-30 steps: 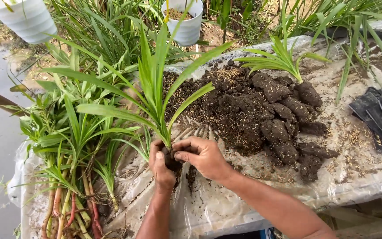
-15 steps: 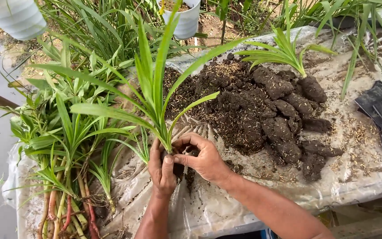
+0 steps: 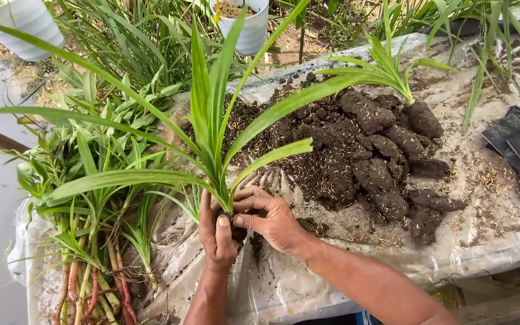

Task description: Preparing plant seedlings by molding moist soil around their root systems to create root balls.

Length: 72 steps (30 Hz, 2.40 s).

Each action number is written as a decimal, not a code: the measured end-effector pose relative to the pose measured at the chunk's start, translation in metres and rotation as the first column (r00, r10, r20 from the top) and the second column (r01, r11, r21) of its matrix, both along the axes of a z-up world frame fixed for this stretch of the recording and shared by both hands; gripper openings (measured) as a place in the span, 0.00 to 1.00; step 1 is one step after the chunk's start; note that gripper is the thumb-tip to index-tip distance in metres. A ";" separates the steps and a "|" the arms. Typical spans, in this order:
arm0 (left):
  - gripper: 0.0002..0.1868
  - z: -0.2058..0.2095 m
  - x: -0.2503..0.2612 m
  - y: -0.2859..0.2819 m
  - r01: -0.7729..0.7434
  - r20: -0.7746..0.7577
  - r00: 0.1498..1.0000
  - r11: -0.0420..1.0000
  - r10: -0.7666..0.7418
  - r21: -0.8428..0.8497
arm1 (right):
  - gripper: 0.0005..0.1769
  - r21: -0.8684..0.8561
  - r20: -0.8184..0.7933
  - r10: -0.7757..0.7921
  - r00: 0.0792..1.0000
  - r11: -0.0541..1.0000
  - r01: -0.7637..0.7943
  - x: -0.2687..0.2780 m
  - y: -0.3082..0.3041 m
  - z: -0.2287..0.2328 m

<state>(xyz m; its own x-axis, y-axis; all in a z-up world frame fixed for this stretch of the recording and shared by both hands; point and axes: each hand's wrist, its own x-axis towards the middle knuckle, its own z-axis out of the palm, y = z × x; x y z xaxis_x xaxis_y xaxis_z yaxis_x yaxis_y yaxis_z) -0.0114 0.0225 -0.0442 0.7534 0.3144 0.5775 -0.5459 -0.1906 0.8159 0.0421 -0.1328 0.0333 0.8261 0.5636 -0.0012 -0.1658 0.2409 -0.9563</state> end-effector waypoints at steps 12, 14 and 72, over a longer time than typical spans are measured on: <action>0.39 0.018 -0.001 -0.011 0.010 0.023 1.000 1.000 -0.010 0.002 | 0.18 0.058 -0.086 0.063 0.994 0.997 -0.058 -0.001 0.005 -0.019; 0.38 0.025 0.001 -0.012 -0.002 0.009 1.000 1.000 0.002 0.027 | 0.18 0.058 -0.081 0.051 0.995 0.997 -0.046 0.001 0.004 -0.013; 0.27 -0.016 0.021 0.027 0.179 0.019 0.980 0.830 -0.199 -0.529 | 0.17 -0.312 0.469 0.065 0.881 0.945 0.096 0.038 -0.018 0.006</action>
